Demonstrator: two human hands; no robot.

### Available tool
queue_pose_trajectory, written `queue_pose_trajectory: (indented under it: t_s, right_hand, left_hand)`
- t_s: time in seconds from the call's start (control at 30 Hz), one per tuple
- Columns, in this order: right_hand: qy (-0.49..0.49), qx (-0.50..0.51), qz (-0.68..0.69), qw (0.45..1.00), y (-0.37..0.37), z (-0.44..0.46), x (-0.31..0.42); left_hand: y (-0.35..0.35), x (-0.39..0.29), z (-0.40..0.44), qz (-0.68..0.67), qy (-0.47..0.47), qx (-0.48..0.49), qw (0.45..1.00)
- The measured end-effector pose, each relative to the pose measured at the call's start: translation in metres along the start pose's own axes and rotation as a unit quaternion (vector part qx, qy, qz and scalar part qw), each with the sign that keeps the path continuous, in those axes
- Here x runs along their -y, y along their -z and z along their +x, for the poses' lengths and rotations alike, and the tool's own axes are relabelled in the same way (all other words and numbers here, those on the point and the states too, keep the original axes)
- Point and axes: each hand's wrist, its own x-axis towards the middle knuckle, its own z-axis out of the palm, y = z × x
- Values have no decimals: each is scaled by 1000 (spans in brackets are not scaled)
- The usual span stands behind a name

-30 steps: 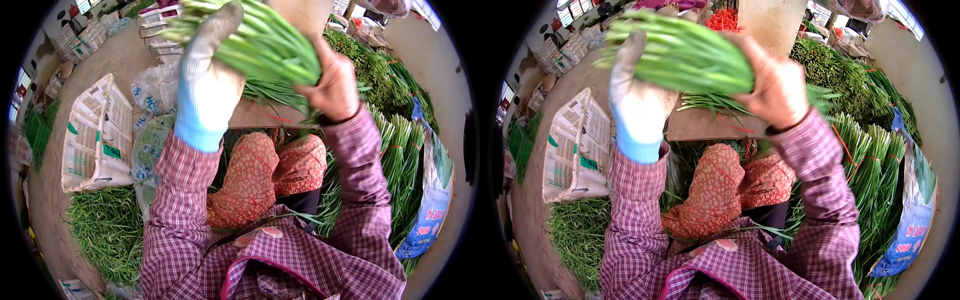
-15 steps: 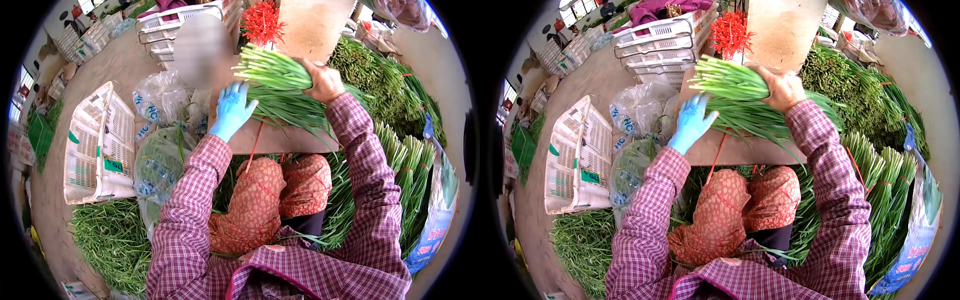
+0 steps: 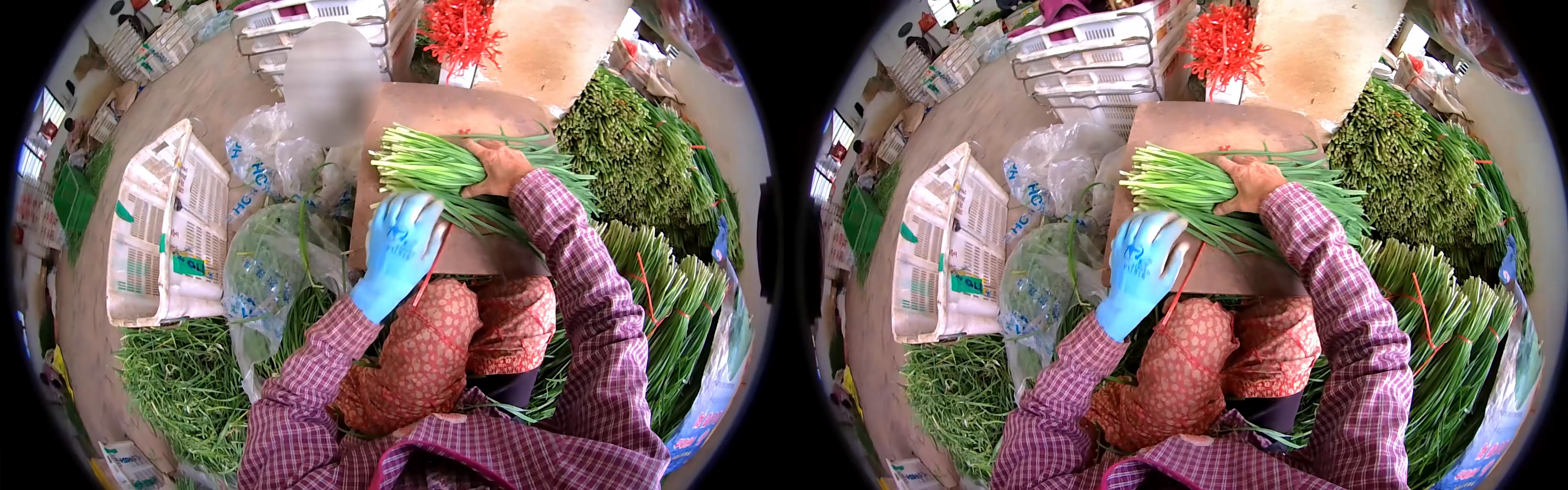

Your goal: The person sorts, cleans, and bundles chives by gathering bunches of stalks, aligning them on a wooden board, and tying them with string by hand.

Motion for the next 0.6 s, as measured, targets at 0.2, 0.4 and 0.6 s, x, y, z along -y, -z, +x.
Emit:
queue_pose_trajectory:
  t_s: [0.2, 0.4, 0.6]
  right_hand:
    - [21, -17, -70, 997, 0, -1, -11]
    - [67, -121, -29, 990, -23, 2, -6]
    - [30, -146, -52, 987, -46, 7, -20]
  left_hand:
    - [-42, 25, 73, 79, -23, -66, 994]
    - [-77, 44, 62, 82, 52, -65, 993]
    - [2, 113, 3, -21, 164, -39, 985]
